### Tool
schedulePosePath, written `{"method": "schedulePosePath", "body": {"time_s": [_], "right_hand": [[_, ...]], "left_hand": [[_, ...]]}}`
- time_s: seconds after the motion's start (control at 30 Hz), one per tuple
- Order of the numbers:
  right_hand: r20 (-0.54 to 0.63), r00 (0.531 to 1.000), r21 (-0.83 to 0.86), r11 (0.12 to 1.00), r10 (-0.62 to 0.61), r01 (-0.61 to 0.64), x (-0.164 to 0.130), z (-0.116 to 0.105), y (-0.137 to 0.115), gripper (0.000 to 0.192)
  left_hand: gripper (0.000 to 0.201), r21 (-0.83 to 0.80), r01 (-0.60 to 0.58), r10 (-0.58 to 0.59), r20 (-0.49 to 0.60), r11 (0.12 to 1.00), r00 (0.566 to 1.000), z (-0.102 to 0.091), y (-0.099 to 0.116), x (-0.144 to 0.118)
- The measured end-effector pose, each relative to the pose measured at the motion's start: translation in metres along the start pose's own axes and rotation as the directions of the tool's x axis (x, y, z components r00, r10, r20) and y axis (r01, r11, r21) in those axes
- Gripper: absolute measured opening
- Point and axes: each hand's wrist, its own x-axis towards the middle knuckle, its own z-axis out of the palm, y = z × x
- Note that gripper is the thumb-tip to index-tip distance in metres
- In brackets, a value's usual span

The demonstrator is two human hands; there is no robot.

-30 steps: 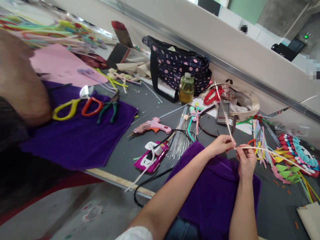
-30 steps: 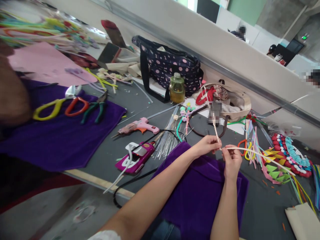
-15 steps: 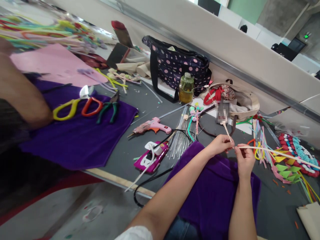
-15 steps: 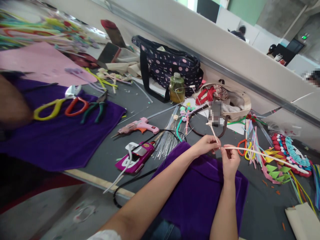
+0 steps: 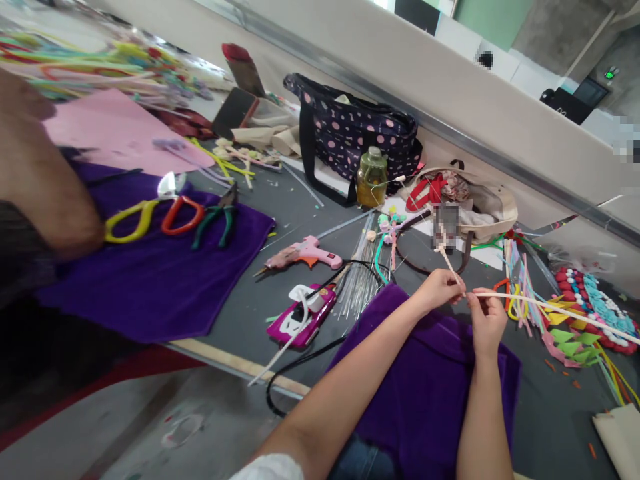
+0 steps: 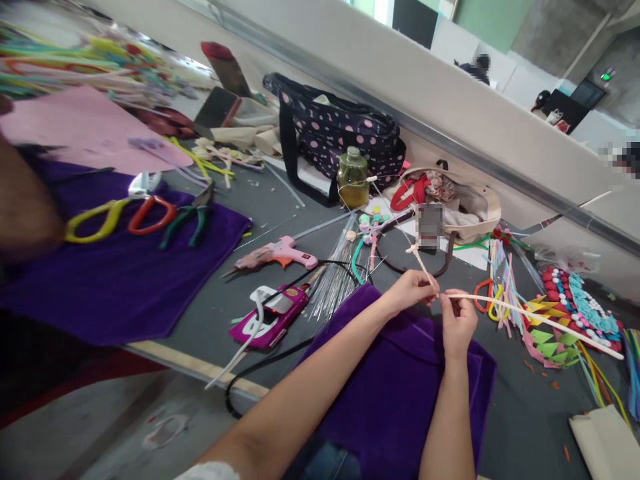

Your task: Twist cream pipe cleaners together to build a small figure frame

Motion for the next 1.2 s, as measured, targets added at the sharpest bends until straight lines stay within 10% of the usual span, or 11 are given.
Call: {"method": "schedulePosePath", "body": {"time_s": [1.2], "right_hand": [[0.107, 0.931, 0.411, 0.837, 0.348, -0.361, 0.0033, 0.0043, 0.0017, 0.033]], "left_hand": [[0.017, -0.103, 0.086, -0.077, 0.086, 0.991, 0.993, 0.0018, 0.0047, -0.005]]}}
